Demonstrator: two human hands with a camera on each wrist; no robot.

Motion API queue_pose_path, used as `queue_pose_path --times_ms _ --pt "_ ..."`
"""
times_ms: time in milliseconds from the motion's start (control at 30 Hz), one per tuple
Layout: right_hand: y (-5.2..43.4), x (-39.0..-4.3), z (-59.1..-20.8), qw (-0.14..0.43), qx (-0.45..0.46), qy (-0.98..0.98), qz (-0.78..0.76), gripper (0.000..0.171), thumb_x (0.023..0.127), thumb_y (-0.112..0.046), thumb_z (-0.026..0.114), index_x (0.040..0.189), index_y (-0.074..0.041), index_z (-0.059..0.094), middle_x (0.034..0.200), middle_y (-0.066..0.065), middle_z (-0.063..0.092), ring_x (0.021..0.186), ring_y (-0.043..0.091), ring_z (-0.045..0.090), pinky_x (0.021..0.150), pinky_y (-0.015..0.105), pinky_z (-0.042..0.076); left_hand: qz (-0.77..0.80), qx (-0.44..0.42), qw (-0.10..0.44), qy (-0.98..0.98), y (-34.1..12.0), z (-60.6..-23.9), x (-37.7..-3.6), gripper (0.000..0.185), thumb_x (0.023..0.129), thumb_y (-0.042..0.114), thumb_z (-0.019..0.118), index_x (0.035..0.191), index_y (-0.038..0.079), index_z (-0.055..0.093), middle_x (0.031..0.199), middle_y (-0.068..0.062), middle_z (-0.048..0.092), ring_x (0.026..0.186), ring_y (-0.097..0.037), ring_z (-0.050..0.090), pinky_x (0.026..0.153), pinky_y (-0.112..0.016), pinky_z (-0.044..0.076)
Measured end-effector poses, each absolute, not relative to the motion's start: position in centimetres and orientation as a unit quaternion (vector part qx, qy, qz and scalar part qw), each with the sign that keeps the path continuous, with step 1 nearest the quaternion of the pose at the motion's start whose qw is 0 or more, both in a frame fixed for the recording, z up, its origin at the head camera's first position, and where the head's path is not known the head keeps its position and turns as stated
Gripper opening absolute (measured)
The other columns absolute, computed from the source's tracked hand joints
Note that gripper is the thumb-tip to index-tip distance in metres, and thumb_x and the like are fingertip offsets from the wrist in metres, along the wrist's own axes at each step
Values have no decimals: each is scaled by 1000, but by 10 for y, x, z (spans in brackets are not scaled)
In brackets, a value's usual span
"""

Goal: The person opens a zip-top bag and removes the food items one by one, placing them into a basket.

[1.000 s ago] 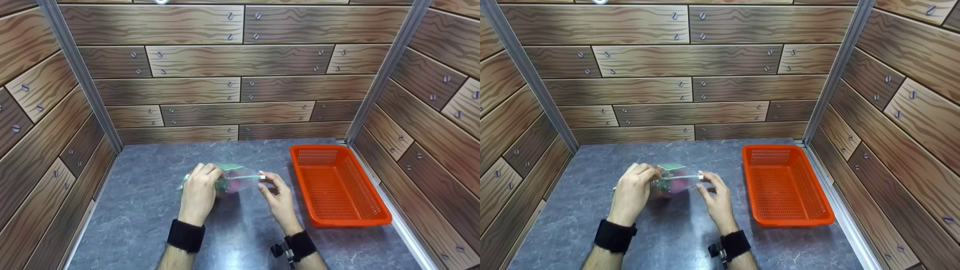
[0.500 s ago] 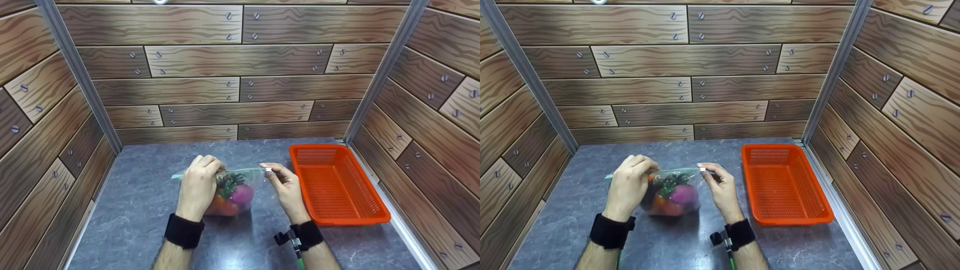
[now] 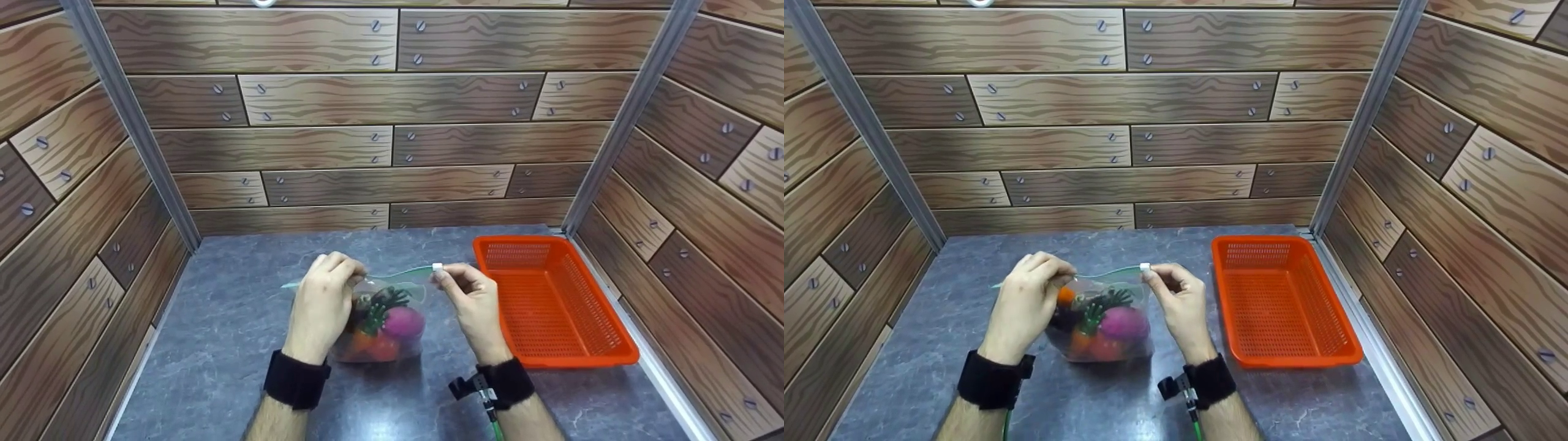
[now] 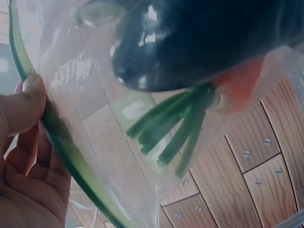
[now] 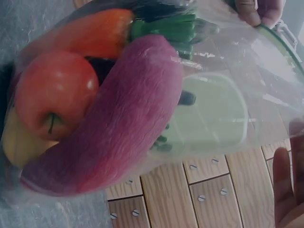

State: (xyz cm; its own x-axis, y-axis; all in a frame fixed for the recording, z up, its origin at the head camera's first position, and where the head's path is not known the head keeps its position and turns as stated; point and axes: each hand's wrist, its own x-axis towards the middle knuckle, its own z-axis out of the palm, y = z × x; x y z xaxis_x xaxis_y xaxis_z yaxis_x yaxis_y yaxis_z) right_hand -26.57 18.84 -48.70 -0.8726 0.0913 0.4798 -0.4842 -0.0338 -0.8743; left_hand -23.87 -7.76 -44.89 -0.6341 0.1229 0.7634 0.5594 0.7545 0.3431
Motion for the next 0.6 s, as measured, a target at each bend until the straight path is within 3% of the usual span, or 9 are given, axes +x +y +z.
queue_pose_path --times_ms 333,600 --pt "181 -261 -478 218 140 -701 665 5 103 5 85 107 8 85 90 -8 87 81 6 80 74 18 64 -356 -216 308 -855 -52 -446 -238 6 106 20 85 109 15 87 107 0 84 101 -19 76 94 -39 69" --pt "177 -259 -476 225 171 -696 660 5 104 7 82 108 9 85 94 -7 88 84 8 83 77 19 67 -388 -229 283 -847 -22 -434 -241 9 108 20 84 114 14 88 109 0 88 103 -19 79 96 -39 69"
